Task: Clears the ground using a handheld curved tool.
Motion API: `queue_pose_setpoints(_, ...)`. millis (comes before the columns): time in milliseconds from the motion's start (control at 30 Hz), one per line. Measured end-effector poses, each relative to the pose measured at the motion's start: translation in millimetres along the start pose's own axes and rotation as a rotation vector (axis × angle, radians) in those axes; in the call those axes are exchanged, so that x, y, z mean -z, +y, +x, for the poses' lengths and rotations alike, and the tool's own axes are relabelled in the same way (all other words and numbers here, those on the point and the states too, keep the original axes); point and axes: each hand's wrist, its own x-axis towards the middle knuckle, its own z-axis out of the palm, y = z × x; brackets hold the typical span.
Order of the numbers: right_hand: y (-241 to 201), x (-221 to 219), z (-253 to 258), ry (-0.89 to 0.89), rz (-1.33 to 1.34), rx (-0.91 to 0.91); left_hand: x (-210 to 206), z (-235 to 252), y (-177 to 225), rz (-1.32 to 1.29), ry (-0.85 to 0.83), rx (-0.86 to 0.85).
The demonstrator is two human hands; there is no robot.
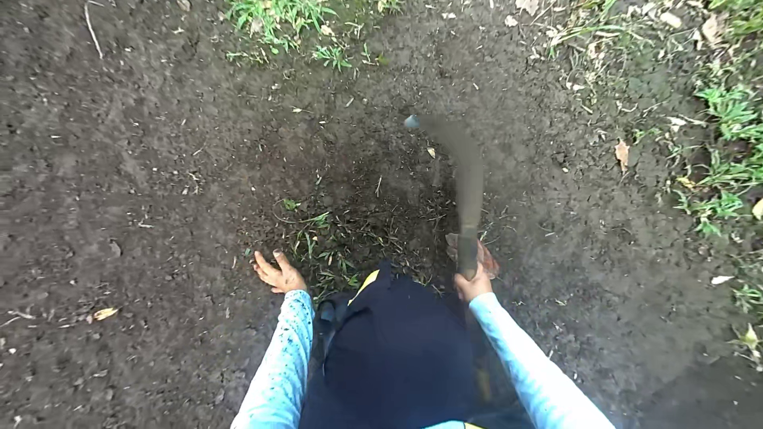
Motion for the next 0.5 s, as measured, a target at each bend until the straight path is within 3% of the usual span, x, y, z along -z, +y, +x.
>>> queue_pose_setpoints(100, 12.7, -7.1, -6.9, -0.082, -0.198, -0.080, 1.5, -2.8, 7.1, -0.008, 0.007, 0.036)
queue_pose_setpoints(233, 38.8, 22.4, -4.4, -0.156, -0.370, -0.059, -4.8, -2.9, 13.6, -0.025, 0.019, 0.015)
queue_pose_setpoints(300, 13.9, 37.5, -1.7, -0.086, -0.257, -0.011, -4.8, -7.2, 13.9, -0.033, 0.012, 0.001)
queue_pose_setpoints(400, -44.5, 21.0, 10.9, 0.018, 0.050, 0.035, -10.3, -8.9, 10.1, -0.021, 0.025, -0.010)
queue_pose_setpoints(433, -54.5, 9.8, 12.2, 0.022, 0.051, 0.030, -11.2, -11.2, 11.6, -0.017, 0.023, -0.004)
queue_pose_setpoints(500, -39.1, -10.7, 11.8, -0.072, -0.213, 0.010, -7.2, -12.7, 16.9, -0.004, 0.019, 0.024)
